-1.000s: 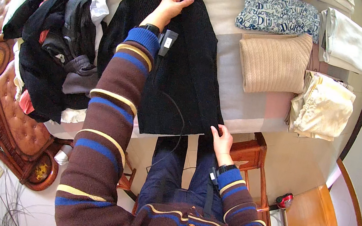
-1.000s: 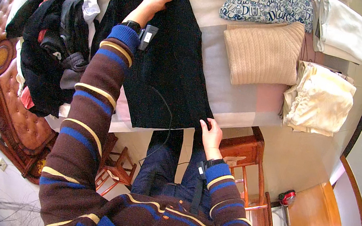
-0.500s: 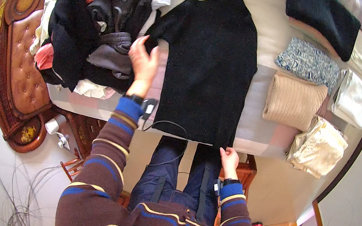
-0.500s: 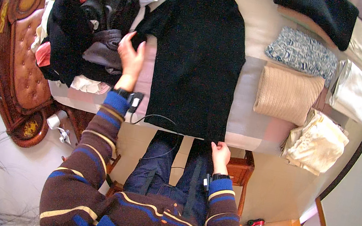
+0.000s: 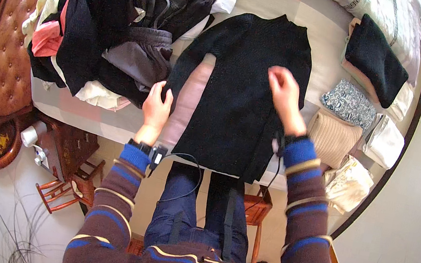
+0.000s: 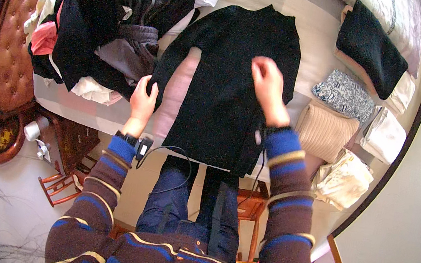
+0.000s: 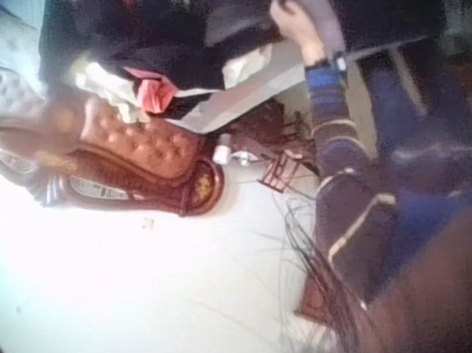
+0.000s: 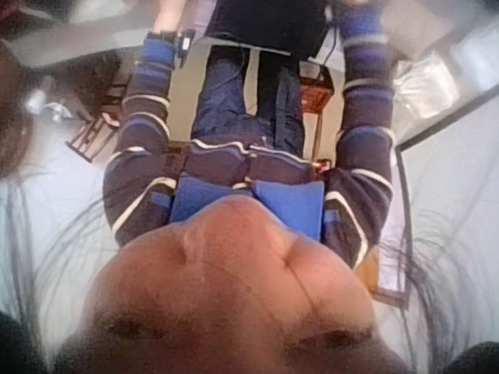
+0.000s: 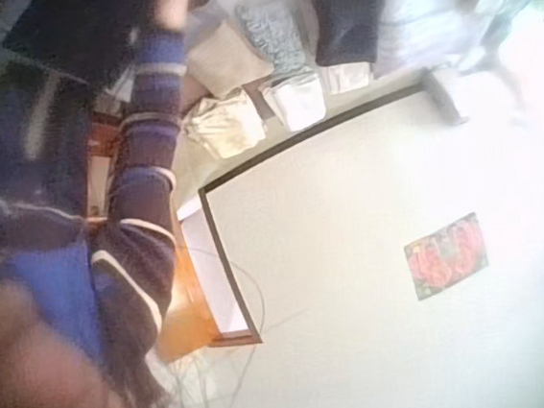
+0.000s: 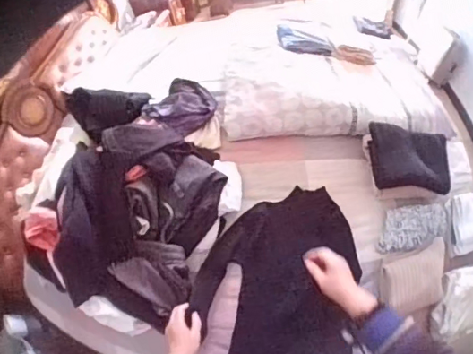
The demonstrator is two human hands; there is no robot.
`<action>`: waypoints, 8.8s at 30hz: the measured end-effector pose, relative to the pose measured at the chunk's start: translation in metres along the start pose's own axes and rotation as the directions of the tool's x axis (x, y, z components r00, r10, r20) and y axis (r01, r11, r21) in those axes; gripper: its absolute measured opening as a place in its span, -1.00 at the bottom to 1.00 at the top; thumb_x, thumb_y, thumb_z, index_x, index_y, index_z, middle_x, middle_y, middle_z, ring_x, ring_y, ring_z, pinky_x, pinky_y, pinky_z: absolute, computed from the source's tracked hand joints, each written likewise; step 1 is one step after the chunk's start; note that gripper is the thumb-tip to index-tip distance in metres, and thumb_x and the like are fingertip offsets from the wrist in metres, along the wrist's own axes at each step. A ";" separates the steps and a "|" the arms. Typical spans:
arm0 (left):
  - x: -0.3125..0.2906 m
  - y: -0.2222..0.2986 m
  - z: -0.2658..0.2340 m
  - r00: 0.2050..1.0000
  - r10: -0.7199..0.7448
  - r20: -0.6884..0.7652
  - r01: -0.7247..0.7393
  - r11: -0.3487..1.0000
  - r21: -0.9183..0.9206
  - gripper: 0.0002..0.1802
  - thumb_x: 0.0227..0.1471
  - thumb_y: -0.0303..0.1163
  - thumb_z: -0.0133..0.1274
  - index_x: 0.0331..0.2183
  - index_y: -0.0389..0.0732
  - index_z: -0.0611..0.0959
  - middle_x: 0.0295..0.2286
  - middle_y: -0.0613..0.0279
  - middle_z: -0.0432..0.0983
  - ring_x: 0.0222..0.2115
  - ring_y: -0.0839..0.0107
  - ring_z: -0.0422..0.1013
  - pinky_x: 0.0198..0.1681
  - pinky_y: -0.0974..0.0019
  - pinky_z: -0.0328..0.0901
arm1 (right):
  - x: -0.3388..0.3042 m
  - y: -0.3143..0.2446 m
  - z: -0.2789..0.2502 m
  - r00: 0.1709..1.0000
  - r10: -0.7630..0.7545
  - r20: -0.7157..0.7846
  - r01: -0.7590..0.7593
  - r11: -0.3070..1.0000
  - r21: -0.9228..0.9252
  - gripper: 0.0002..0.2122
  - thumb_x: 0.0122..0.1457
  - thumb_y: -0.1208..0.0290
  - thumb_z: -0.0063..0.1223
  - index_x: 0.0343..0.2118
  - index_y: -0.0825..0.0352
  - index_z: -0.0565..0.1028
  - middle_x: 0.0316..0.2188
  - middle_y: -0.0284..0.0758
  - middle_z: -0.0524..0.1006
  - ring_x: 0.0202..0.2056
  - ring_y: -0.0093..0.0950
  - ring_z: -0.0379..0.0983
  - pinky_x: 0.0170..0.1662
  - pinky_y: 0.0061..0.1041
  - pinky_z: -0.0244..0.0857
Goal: The person folds several garments on a bed, including a beige ribbed sweater and a black ribbed sweater. Each item is smoothed, folded into a compact rectangle, and placed in a growing stack on the right side of the bed.
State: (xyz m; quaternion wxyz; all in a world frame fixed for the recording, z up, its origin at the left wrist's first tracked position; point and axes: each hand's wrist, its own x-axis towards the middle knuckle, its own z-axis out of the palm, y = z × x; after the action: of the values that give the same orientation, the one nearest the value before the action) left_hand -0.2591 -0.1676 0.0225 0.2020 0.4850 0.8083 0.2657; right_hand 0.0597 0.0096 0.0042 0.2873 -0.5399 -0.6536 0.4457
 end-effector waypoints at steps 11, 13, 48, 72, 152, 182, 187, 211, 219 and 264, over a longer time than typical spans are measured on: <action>-0.103 0.067 0.012 0.953 0.045 0.300 -0.005 0.991 -0.135 -0.62 0.00 -0.45 0.12 -0.08 -0.05 0.55 -0.37 0.12 0.41 -0.40 0.05 0.43 -0.38 0.12 0.34 | 0.178 -0.027 0.071 0.912 0.144 0.384 0.074 0.863 -0.500 -0.54 0.23 -0.07 -0.10 -0.02 0.20 0.49 -0.16 -0.08 0.56 -0.07 -0.06 0.45 -0.04 -0.23 0.34; -0.116 0.072 0.023 0.948 0.021 0.319 0.024 0.990 -0.137 -0.55 -0.05 -0.51 0.10 -0.05 -0.03 0.51 -0.34 0.12 0.38 -0.40 0.05 0.42 -0.40 0.11 0.34 | 0.182 -0.030 0.069 0.919 0.105 0.379 0.134 0.823 -0.552 -0.55 0.18 -0.06 -0.01 -0.20 0.31 0.57 -0.32 -0.11 0.58 -0.22 -0.22 0.51 -0.12 -0.35 0.35; -0.141 -0.032 0.015 0.921 0.224 0.319 -0.279 0.950 0.139 -0.30 -0.12 -0.69 0.01 0.09 0.02 0.39 0.07 0.05 0.21 0.13 0.01 0.17 0.14 0.02 0.19 | -0.283 0.055 -0.038 0.722 0.624 -0.299 -0.661 0.750 -0.031 -0.71 0.12 0.41 0.21 -0.17 0.34 0.37 -0.28 -0.33 0.44 -0.22 -0.50 0.39 -0.09 -0.48 0.31; -0.045 -0.009 0.046 0.139 0.687 0.713 -0.965 0.256 -0.059 -0.38 -0.09 -0.40 -0.02 0.10 0.06 0.45 0.19 0.41 0.24 0.23 0.40 0.13 0.33 0.05 -0.07 | -0.236 0.076 -0.070 0.721 -0.192 0.666 0.618 0.613 -0.492 -0.39 0.01 0.57 -0.04 0.19 -0.04 0.31 0.29 -0.46 0.17 0.30 -0.44 0.06 0.33 -0.27 -0.02; 0.136 0.072 0.132 0.949 -0.175 0.263 0.185 0.983 -0.013 -0.12 0.04 0.31 -0.07 -0.04 -0.40 0.48 -0.17 -0.30 0.50 -0.11 -0.21 0.42 -0.04 0.01 0.29 | -0.010 0.098 -0.091 0.767 0.561 -0.311 -0.563 0.821 0.094 -0.41 0.22 -0.07 0.00 -0.11 0.55 0.43 -0.26 -0.18 0.55 -0.23 -0.48 0.42 -0.10 -0.54 0.27; 0.202 0.118 0.138 0.570 -0.110 0.814 0.701 0.582 -0.412 -0.37 0.02 -0.13 0.24 0.02 -0.34 0.51 -0.12 0.18 0.53 -0.14 0.43 0.44 0.01 0.36 0.28 | 0.033 0.067 -0.108 0.816 0.576 0.050 -0.515 0.685 0.516 -0.42 0.14 0.19 0.18 0.11 0.51 0.33 0.03 -0.17 0.46 0.05 -0.37 0.37 0.14 -0.42 0.20; 0.187 0.107 0.084 0.742 0.232 0.629 0.099 0.890 -0.445 -0.45 -0.11 -0.36 0.31 -0.06 -0.32 0.53 -0.13 0.17 0.53 -0.09 0.36 0.42 0.07 0.30 0.26 | -0.005 0.035 -0.129 0.915 0.402 0.031 -0.363 0.787 0.499 -0.44 0.00 0.66 0.20 0.13 0.40 0.33 0.06 -0.28 0.43 0.07 -0.44 0.35 0.17 -0.45 0.17; 0.006 0.092 0.110 0.683 0.496 0.536 -0.684 0.692 0.232 0.01 -0.21 0.30 0.14 0.25 0.18 0.25 0.31 0.26 -0.12 0.34 0.13 -0.27 0.31 -0.17 -0.33 | -0.145 0.046 -0.016 0.986 0.122 -0.112 -0.165 0.662 -0.731 -0.27 0.09 -0.05 0.03 0.31 0.10 0.12 0.36 -0.23 -0.02 0.36 -0.24 -0.17 0.34 -0.09 -0.29; 0.004 0.091 0.114 0.672 0.492 0.553 -0.694 0.679 0.240 0.01 -0.19 0.24 0.17 0.26 0.17 0.20 0.32 0.26 -0.18 0.33 0.10 -0.29 0.31 -0.20 -0.34 | -0.151 0.056 -0.015 0.990 0.033 -0.139 -0.123 0.690 -0.713 -0.27 0.10 -0.04 0.04 0.32 0.07 0.09 0.37 -0.23 -0.11 0.37 -0.25 -0.24 0.34 -0.04 -0.33; -0.025 0.085 0.083 0.422 0.552 0.719 -0.791 0.612 -0.005 -0.70 -0.28 -0.40 0.20 -0.34 -0.12 0.65 -0.23 0.25 0.49 -0.07 0.18 0.31 -0.06 0.11 0.20 | -0.279 0.034 -0.035 0.945 0.114 0.305 -0.107 0.993 -0.041 -0.72 -0.27 0.82 -0.06 -0.55 0.29 0.56 -0.36 -0.29 0.55 -0.02 -0.19 0.43 0.05 -0.30 0.29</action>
State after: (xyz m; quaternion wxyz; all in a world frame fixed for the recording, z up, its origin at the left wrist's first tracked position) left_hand -0.1419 -0.1375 0.0131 0.2607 0.8570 0.4445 -0.0065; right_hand 0.1753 -0.2481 0.0192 0.1504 -0.5031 -0.6643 0.5319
